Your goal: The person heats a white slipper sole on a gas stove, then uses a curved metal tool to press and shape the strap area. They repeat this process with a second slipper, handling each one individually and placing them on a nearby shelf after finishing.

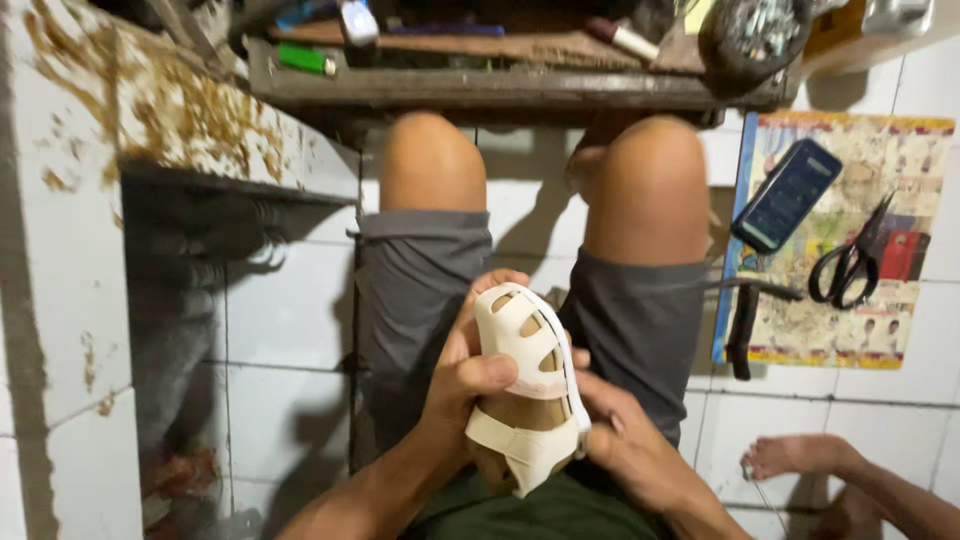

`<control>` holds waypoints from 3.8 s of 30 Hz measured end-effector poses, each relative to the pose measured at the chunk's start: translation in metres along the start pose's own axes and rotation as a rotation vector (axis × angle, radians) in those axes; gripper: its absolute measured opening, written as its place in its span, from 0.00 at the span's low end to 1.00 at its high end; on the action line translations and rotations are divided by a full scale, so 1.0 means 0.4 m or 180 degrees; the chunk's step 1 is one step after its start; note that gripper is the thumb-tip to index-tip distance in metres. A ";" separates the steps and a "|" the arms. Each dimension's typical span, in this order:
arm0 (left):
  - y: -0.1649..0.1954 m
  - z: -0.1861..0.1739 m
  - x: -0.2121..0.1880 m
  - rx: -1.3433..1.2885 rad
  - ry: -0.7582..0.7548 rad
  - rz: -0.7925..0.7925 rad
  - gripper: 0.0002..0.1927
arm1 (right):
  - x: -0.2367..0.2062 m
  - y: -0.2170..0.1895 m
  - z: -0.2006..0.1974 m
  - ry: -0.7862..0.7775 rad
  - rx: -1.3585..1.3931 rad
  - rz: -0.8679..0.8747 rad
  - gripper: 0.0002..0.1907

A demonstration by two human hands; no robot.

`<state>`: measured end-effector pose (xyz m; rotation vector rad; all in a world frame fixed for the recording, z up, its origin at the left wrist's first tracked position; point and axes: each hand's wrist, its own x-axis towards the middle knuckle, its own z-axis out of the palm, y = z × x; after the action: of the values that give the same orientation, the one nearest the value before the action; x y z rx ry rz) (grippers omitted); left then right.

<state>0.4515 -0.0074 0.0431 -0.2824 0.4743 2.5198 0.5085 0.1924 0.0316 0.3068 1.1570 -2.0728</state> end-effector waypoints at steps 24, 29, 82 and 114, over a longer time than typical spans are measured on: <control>0.204 0.076 0.294 0.4354 -0.1021 0.1678 0.33 | 0.193 -0.373 0.009 0.1735 -0.4327 -0.3545 0.24; 0.193 0.078 0.309 0.4941 -0.0602 0.2693 0.24 | 0.197 -0.376 0.027 0.1599 -0.4163 -0.3337 0.21; 0.069 0.104 0.025 0.2189 -0.0150 -0.0088 0.39 | -0.002 -0.310 0.094 0.1037 -0.3460 -0.1913 0.17; -0.007 0.047 0.065 0.2006 -0.0379 0.0000 0.26 | -0.015 -0.136 -0.052 0.1116 -0.0777 -0.1685 0.55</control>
<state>0.4299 0.0148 0.0520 0.1084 1.1699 2.2288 0.4719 0.2299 0.0577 0.2722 1.8468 -2.3453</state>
